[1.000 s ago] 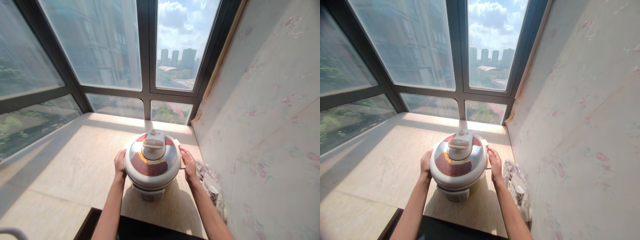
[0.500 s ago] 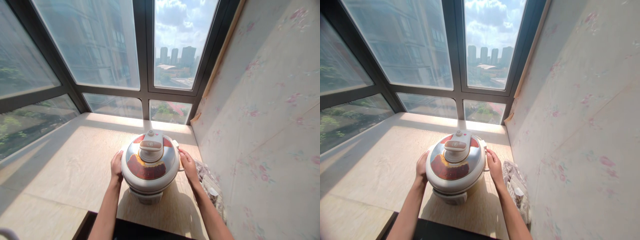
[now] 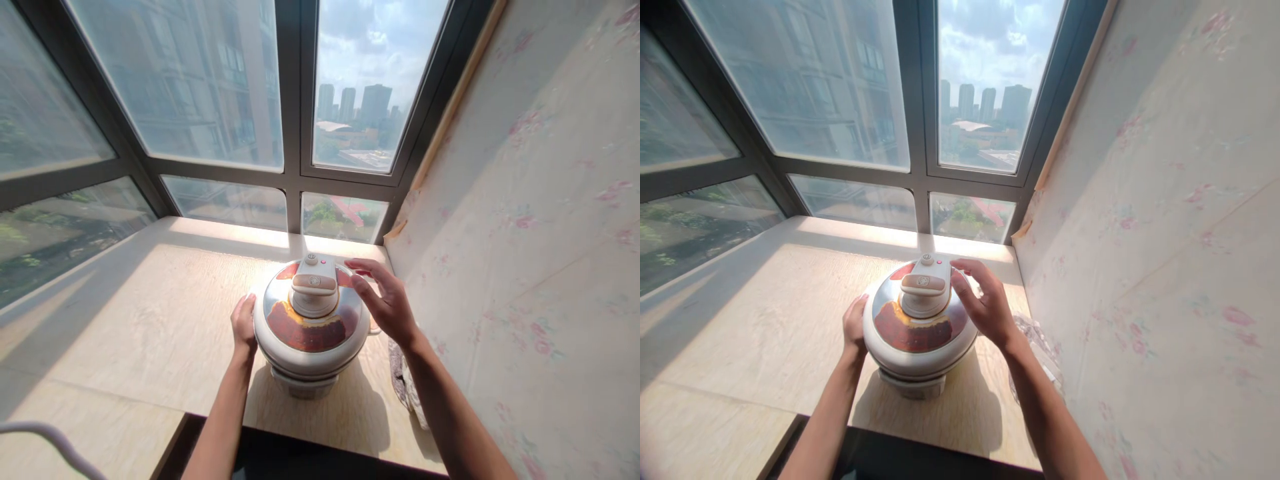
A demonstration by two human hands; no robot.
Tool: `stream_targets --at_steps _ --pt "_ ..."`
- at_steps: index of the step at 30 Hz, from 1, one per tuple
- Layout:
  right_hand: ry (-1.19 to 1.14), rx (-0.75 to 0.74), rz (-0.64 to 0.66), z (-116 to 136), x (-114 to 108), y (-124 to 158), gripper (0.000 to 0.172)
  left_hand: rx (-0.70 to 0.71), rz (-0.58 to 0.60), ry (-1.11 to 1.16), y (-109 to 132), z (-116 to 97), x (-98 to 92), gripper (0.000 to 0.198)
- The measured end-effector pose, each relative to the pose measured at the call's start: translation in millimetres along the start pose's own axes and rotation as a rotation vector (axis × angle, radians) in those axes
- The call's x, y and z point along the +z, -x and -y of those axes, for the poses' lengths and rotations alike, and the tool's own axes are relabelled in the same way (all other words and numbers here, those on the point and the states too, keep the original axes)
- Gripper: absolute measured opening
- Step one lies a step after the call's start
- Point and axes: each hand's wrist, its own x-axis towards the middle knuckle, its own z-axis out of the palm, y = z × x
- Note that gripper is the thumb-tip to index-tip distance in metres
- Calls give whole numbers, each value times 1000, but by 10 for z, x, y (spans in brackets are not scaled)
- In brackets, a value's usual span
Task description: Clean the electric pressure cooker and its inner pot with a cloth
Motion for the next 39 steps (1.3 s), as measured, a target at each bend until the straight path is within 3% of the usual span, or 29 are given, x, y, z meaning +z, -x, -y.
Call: stream_targets --at_steps 7,12,18,26,33,39 --pt "243 -180 364 95 367 -347 49 -44 48 102 -20 65 -38 33" --pt "436 -172 591 61 556 -394 38 -44 57 110 -47 140 -69 31" --pt "556 -163 520 -20 650 -363 40 -26 73 61 -86 175 -109 32" --pt "320 -107 442 -237 632 -349 50 -23 113 32 -105 168 -163 34" --pt "340 -93 301 -230 717 -242 44 -53 118 15 -90 98 -167 34" --pt "367 -91 284 -220 730 -236 43 -85 125 44 -93 68 -168 33"
